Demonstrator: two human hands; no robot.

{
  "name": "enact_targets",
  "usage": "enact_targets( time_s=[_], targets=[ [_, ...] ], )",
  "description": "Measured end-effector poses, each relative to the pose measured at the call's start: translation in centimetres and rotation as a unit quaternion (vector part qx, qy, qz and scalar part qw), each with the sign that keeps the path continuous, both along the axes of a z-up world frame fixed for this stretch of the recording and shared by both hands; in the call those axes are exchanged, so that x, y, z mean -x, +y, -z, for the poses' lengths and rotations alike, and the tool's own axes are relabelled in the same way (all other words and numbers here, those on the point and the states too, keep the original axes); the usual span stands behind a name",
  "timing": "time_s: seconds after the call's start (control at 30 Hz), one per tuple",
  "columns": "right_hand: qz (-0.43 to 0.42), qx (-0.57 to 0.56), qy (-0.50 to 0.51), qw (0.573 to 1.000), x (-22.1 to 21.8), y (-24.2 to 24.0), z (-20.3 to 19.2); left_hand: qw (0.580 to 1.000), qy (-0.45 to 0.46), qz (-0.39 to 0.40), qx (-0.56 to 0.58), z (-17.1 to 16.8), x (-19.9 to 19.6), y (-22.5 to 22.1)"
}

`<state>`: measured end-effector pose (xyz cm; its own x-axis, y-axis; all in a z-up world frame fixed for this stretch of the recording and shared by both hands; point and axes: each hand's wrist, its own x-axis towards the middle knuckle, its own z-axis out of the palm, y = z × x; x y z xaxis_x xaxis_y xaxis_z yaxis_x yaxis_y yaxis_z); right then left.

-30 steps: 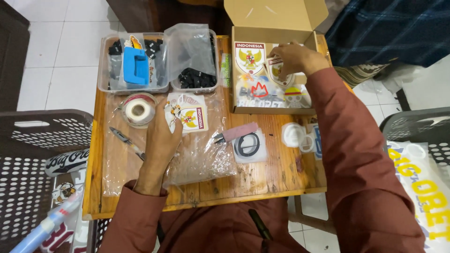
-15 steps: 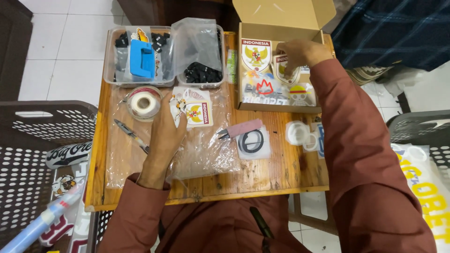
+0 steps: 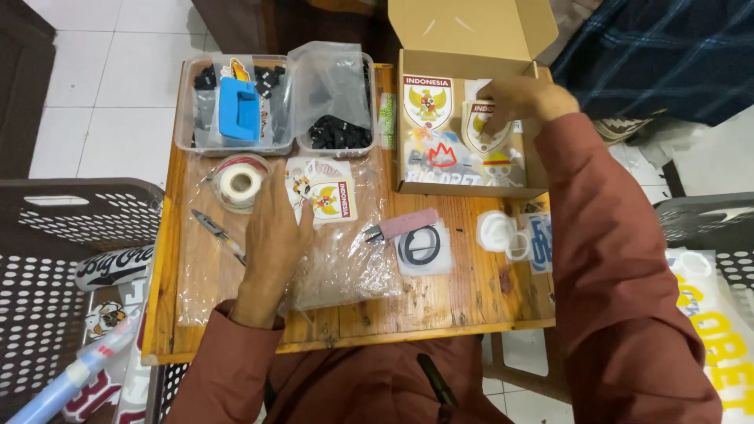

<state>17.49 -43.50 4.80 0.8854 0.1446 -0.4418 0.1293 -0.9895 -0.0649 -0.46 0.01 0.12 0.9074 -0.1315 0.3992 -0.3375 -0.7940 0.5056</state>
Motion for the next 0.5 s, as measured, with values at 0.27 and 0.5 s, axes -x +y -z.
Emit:
enact_targets(
  time_s=[0.27, 0.5],
  targets=[
    [0.073, -0.218, -0.053, 0.972, 6.2, 0.3, -8.2, 0.983, 0.004, -0.053, -0.175, -6.7, 2.0, 0.4],
    [0.017, -0.37, -0.102, 0.923, 10.3, 4.3, -9.8, 0.965, 0.064, 0.229, 0.114, -13.9, -0.3, -5.1]
  ],
)
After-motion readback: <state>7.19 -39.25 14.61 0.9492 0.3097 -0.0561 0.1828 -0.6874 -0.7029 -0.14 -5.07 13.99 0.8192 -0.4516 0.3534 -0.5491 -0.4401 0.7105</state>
